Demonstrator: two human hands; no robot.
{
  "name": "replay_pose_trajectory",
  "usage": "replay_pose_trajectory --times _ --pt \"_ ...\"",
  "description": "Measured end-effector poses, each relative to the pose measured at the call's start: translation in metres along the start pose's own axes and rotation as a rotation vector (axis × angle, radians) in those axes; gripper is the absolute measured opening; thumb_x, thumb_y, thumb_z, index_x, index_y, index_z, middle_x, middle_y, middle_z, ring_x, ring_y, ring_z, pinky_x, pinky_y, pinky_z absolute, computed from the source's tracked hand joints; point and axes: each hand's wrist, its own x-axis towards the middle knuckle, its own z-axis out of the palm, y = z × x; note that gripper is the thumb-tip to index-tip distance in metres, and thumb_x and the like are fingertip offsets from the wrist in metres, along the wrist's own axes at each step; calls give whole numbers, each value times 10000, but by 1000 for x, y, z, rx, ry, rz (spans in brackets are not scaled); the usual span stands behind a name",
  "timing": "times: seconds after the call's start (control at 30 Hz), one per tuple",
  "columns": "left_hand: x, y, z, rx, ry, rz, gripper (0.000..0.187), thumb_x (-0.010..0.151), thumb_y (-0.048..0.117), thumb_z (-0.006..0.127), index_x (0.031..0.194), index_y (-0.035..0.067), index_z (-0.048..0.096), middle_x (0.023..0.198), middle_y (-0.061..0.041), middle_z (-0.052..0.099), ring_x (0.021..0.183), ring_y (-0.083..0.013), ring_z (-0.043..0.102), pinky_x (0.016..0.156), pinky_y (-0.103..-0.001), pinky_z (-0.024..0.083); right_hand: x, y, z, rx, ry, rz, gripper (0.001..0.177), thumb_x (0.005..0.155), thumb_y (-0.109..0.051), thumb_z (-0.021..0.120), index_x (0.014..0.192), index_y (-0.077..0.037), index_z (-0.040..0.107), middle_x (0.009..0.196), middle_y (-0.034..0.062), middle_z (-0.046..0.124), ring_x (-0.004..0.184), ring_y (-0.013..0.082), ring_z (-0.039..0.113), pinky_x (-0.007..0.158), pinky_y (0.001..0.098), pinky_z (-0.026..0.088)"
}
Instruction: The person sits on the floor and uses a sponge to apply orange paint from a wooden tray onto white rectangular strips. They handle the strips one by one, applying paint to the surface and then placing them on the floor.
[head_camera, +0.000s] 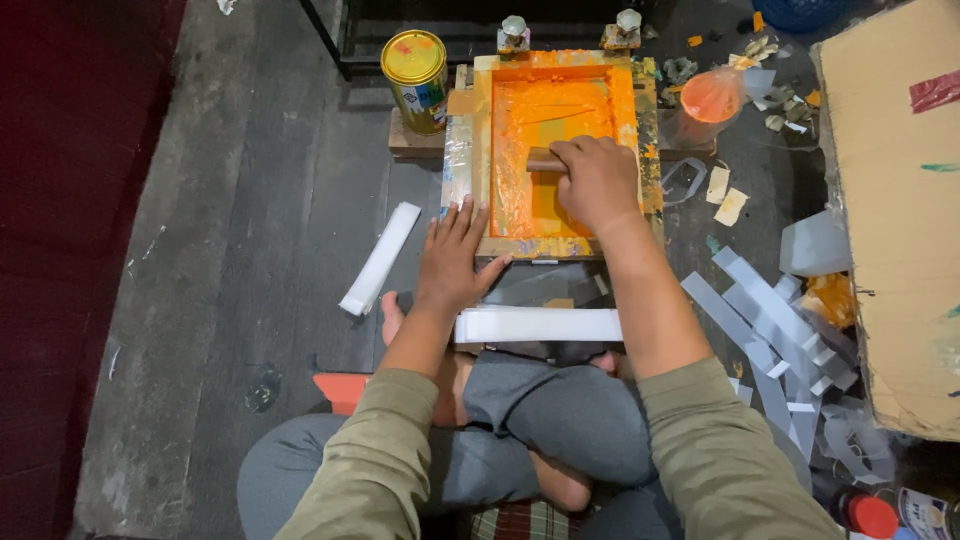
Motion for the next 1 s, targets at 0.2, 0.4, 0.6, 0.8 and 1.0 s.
replay_pose_trajectory --times 0.2,0.4,0.6,0.8,1.0 --pt "0 -3 3 74 -31 45 767 948 578 631 1572 175 439 1626 -126 403 1479 -386 387 1199 -610 265 -1 1 20 23 -276 59 625 963 -123 541 1570 -249 463 1472 189 524 1407 406 433 1143 625 305" --pt "-1 -8 10 42 -5 0 836 905 612 672 1578 180 427 1621 -137 402 1478 -387 385 1198 -607 277 -7 -21 -25 46 -409 90 579 966 -145 527 1540 -222 504 1326 190 626 1254 427 565 1068 643 409" --pt "-2 -9 13 34 59 5 879 870 606 720 1563 139 446 1604 -149 425 1448 -379 426 1175 -606 312 -28 -47 -75 196 -706 132 608 891 -113 524 1480 -250 589 1344 224 655 1264 474 588 1068 622 449" --pt "-1 -12 15 30 73 -3 944 828 657 722 1549 112 450 1567 -153 471 1427 -369 461 1153 -602 346 -62 -54 -110 210 -465 118 462 936 -123 560 1382 -156 674 1193 204 748 1181 442 664 1027 572 500" --pt "-1 -6 4 -4 19 -47 947 838 654 713 1545 82 447 1538 -156 510 1429 -338 471 1191 -565 297 -140 -12 -107 283 41 60 528 864 19 623 1375 -105 665 1249 150 703 1185 426 625 1040 543 486"
